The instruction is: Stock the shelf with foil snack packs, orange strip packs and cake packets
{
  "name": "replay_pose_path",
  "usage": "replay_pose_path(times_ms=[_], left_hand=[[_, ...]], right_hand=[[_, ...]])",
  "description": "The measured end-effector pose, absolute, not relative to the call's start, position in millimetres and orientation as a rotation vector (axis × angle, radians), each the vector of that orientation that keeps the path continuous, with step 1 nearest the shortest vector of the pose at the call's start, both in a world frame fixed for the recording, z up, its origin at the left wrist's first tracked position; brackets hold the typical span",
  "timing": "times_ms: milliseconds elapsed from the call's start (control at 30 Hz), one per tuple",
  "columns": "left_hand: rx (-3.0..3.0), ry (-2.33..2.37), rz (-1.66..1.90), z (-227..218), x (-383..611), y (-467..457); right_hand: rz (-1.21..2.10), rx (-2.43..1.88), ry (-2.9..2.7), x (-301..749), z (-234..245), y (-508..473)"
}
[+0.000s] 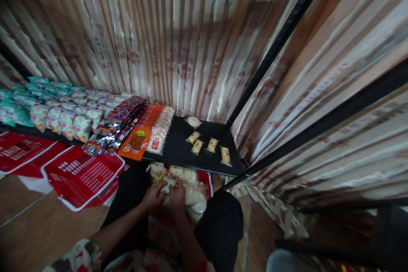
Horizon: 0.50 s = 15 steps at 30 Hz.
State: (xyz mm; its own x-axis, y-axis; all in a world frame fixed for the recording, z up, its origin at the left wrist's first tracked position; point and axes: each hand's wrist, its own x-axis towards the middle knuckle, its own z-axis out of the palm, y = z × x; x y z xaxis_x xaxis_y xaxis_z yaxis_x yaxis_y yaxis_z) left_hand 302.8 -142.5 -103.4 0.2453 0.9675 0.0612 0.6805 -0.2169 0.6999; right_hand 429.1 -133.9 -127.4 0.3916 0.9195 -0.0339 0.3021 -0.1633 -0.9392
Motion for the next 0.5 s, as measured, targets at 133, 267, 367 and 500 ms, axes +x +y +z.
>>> replay_pose_path(times_ms=[133,267,367,500], left_hand=[[2.028,1.472,0.684,-105,302,-145],[2.092,1.416,0.699,-98,299,-146],[2.118,1.379,0.676,-87,297,-146],[2.059,1.372,0.746,-68,298,-143]], right_hand=[[0.802,-1.709,-1.07,431,-119,-136],[0.777,-1.669,-1.052,435,-101,-134],[0.809,-1.626,-1.079,440,-86,-132],[0.998,-1.577,-1.118,444,-68,-127]])
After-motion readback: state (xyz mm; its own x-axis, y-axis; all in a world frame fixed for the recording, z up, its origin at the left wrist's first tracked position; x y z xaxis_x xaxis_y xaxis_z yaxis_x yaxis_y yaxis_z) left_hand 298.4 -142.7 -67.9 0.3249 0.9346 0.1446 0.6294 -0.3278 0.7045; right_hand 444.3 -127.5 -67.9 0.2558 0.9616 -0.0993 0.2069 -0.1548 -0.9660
